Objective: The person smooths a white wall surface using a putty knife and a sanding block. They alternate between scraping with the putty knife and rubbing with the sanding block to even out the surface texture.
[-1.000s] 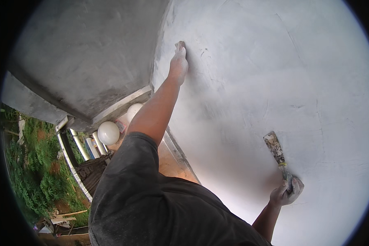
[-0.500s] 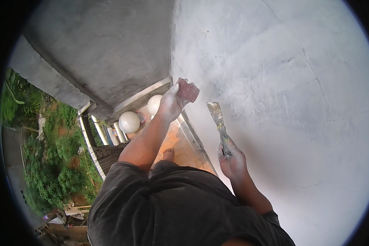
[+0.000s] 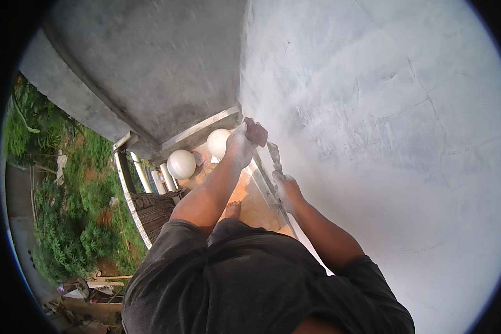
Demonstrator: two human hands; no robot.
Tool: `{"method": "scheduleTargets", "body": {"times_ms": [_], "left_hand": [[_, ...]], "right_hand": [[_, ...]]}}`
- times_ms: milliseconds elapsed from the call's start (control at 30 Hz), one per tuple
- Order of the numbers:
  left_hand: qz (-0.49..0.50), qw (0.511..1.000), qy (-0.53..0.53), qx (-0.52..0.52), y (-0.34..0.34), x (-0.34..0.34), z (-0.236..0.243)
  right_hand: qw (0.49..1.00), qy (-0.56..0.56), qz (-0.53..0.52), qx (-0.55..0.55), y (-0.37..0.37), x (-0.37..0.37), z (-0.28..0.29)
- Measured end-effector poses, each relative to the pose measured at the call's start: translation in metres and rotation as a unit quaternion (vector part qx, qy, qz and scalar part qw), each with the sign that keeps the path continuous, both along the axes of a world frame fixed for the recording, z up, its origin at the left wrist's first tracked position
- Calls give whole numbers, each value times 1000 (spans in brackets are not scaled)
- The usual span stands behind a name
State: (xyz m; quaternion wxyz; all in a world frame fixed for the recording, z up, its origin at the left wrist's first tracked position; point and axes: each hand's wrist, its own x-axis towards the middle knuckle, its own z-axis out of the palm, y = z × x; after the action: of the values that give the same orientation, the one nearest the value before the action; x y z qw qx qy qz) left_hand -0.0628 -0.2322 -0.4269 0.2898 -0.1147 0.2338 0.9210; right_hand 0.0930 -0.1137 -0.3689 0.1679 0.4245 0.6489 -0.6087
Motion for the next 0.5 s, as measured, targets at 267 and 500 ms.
{"method": "scheduleTargets", "body": {"times_ms": [267, 500], "left_hand": [[18, 991, -61, -114, -8, 8, -31], [50, 999, -19, -9, -6, -16, -36]], "right_hand": [[867, 497, -11, -23, 28, -16, 49], [934, -100, 240, 245, 28, 29, -92]]}}
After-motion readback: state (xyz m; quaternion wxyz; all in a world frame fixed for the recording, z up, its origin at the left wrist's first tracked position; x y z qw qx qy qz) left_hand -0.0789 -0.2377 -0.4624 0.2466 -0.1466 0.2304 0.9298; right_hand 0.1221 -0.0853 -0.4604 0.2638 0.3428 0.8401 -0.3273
